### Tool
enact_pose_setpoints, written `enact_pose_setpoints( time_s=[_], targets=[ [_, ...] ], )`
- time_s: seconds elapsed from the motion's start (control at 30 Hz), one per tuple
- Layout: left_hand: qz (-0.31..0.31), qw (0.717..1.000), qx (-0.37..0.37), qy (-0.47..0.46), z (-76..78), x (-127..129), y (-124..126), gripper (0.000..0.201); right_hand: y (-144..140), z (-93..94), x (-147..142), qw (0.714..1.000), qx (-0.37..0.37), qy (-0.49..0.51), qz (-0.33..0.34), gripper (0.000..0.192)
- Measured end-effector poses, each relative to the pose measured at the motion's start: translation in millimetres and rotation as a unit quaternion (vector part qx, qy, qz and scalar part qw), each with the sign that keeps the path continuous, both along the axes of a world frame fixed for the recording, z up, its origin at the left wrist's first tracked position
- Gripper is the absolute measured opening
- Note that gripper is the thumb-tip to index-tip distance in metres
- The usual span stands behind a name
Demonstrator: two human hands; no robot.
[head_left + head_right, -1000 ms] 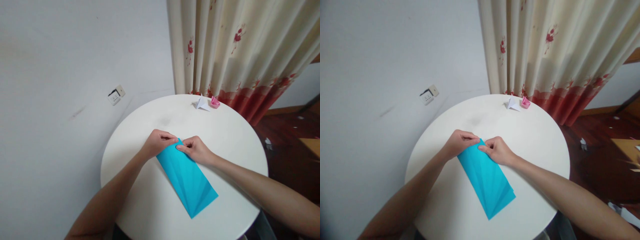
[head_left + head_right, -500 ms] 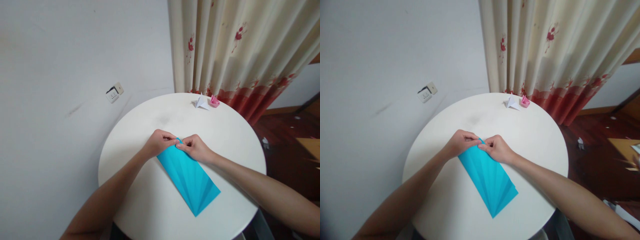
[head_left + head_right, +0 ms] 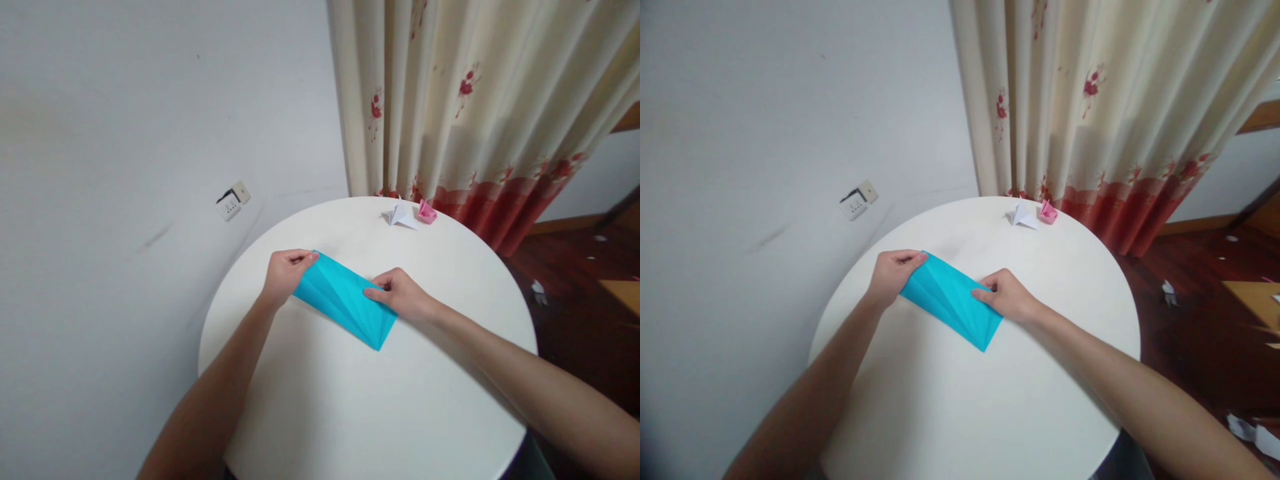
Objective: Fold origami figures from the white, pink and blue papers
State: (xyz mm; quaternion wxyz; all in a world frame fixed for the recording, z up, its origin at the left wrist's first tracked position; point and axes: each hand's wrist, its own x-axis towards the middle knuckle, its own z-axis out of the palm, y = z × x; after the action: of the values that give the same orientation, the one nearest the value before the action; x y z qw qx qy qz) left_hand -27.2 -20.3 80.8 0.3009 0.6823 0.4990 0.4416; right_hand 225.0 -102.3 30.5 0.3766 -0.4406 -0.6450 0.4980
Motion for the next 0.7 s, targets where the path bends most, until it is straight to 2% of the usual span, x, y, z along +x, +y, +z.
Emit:
enact_pose_setpoints(
  time_s=[0.2, 0.5, 0.7],
  targets=[
    [0.037, 0.998, 0.019, -0.049, 0.6, -15, 12, 0.03, 9, 0.6, 14, 0.997, 0.041, -0.022, -0.057, 0.044],
    [0.062, 0.992, 0.047, -0.102, -11.8, -14, 19, 0.036, 11, 8.5, 16, 0.979, 0.083, 0.031, -0.186, 0.048],
    [0.042, 0.989, 0.051, -0.129, -14.1, -9, 16, 0.037, 14, 3.9, 17, 0.965, 0.111, 0.062, -0.229, 0.049]
  ],
)
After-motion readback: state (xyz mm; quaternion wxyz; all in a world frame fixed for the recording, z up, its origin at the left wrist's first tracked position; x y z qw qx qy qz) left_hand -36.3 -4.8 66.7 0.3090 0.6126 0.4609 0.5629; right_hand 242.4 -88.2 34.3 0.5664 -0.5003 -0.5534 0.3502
